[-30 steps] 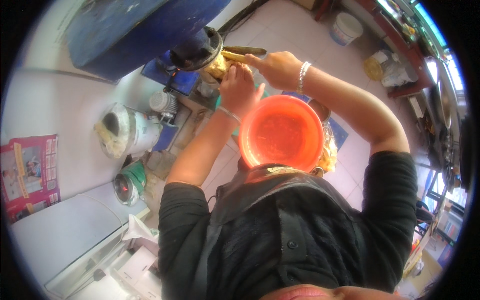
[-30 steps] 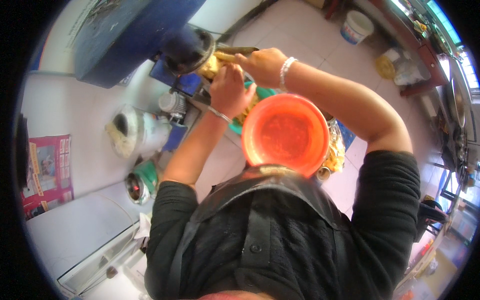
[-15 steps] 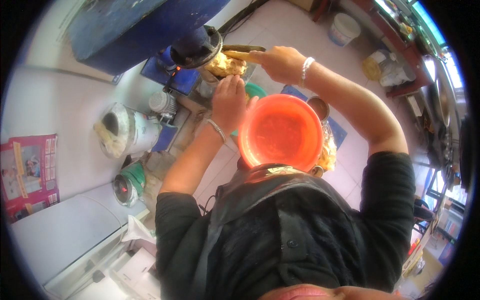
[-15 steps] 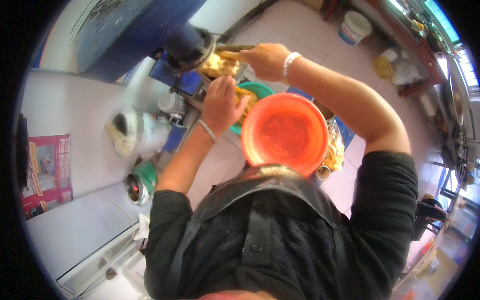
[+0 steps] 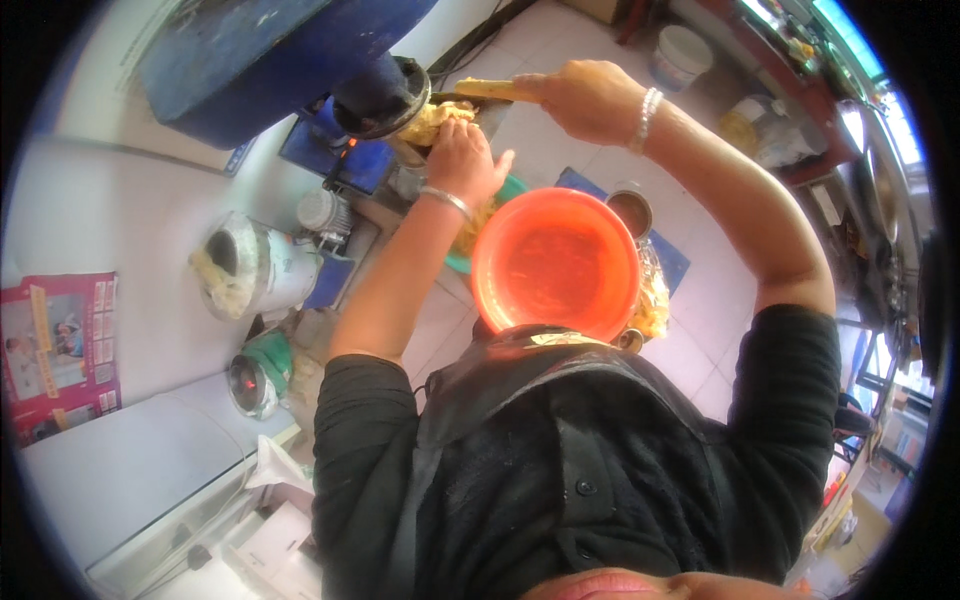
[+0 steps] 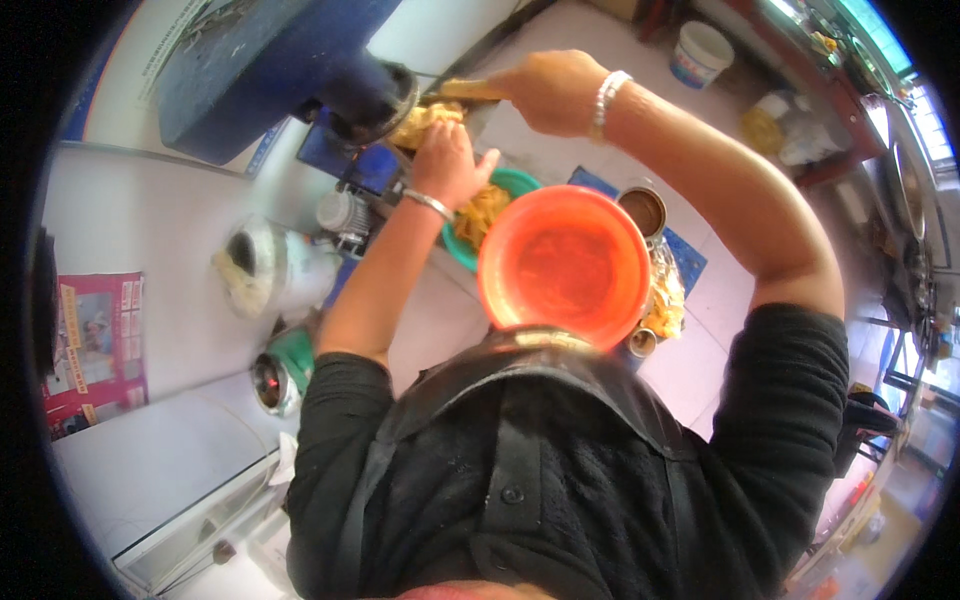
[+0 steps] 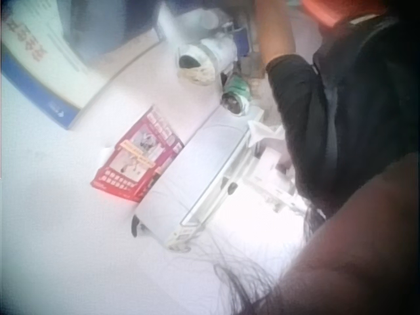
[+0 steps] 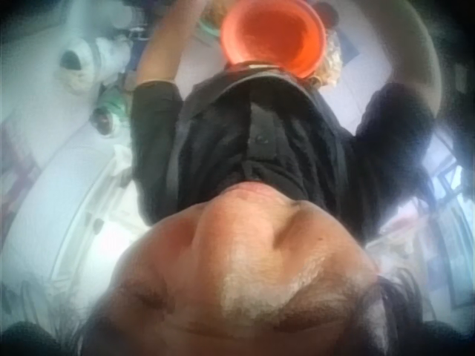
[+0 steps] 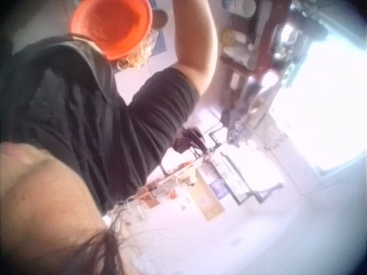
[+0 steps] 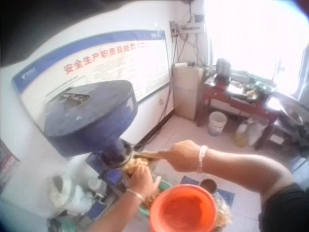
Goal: The person operates a noodle extrusion machine, feeding dough into the hopper and guiding the extruded noodles into a green bowl. They use a wooden stick to manage the noodles and later transfer the finished noodles into an orange bowl.
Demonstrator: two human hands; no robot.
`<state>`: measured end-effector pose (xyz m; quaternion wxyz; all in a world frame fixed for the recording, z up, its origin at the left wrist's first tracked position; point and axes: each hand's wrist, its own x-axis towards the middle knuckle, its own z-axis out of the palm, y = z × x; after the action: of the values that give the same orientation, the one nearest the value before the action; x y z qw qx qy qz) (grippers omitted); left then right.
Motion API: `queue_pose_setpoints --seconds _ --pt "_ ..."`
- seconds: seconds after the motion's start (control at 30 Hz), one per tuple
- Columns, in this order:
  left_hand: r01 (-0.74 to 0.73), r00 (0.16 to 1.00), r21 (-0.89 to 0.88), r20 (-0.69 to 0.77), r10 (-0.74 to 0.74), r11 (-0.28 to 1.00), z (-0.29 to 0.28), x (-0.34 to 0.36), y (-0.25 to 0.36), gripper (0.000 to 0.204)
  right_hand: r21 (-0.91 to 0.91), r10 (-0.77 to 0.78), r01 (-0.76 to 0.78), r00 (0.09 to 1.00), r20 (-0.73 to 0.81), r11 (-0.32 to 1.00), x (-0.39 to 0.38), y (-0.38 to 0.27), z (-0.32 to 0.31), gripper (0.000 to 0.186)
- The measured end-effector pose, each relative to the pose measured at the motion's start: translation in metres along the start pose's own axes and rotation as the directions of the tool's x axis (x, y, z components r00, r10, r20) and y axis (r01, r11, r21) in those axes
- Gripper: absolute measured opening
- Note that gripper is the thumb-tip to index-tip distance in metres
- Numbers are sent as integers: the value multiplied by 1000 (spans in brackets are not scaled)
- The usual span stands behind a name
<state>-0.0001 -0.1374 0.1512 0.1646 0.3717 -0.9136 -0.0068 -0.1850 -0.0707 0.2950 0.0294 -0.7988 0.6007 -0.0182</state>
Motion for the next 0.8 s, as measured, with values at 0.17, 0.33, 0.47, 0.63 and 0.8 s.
queue_pose_setpoints --seconds 0.17,0.33,0.47,0.63,0.8 --pt "40 992 -365 -97 -80 930 -3 6 -12 31 -9 53 -53 999 2 999 -33 -1 16 39" --pt "-144 873 -196 -487 31 970 0 -29 -31 40 -4 44 -44 994 100 999 -29 -20 36 49" --pt "-111 913 -27 -398 91 993 1 -30 -32 64 -66 -34 40 995 95 997 -7 -31 43 54" --pt "-120 929 -40 -357 98 992 -6 -19 -29 72 -54 16 -12 997 80 998 3 -39 69 49" --pt "-51 978 12 -204 53 999 -16 -16 -26 79 73 102 -111 988 115 991 -21 -39 41 53"
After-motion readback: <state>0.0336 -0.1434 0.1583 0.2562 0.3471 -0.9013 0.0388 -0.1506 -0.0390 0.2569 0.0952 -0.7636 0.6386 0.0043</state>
